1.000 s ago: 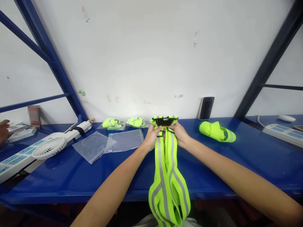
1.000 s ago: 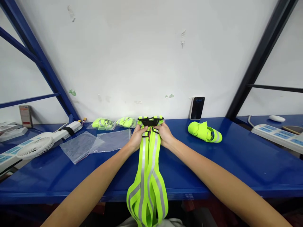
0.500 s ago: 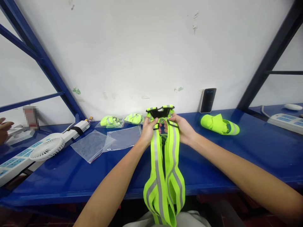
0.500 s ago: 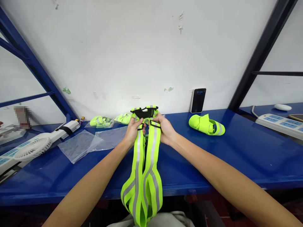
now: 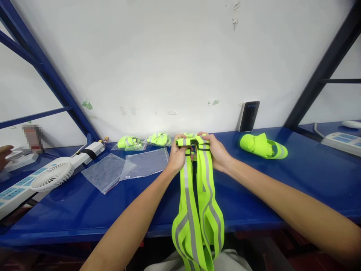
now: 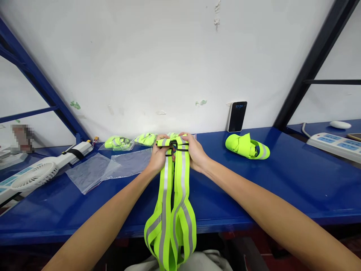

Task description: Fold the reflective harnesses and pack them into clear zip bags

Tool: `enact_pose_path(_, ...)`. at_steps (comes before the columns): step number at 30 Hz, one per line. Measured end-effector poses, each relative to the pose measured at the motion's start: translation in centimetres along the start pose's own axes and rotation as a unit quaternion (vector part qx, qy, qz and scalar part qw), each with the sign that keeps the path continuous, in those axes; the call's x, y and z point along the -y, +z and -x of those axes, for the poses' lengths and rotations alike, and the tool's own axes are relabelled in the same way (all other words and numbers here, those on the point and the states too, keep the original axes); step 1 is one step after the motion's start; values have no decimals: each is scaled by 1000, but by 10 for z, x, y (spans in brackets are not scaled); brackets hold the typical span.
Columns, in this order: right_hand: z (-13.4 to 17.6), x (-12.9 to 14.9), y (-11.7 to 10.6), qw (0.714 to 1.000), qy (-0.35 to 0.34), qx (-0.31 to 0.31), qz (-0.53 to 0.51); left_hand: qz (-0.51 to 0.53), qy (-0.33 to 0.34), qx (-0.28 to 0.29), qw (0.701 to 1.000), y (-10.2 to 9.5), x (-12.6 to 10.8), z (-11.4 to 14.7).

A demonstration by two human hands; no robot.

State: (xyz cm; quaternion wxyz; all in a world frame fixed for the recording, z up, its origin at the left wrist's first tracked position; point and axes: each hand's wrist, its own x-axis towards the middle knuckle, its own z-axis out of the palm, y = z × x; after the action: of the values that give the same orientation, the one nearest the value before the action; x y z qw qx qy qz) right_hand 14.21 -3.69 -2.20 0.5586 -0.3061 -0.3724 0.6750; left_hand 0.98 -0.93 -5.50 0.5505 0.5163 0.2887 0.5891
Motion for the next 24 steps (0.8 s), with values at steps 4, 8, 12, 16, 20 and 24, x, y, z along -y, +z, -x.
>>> enact_pose_path(4, -5, -5, -3, 999, -32, -34, 25, 45, -20, 18, 999, -2, 2, -1)
enact_pose_path(8, -7, -3, -10, 996, -61, -18, 63, 83, -17, 15, 996, -1, 2, -2)
enact_pose_path(12, -11, -2, -17, 986, -113, -13, 122, 71, -38, -11, 997, -2, 0, -6)
enact_pose_path(16, -18, -3, -22, 973, -171, -62, 144, 6, -23, 18, 1000, -7, -2, -10)
enact_pose_path(20, -20, -9, -21, 989, -104, -26, 106, -20, 41, 13, 999, -13, -1, -14)
enact_pose_path(24, -17, -14, -19, 989, -87, -14, 115, -36, 68, 12, 997, -16, 2, -14)
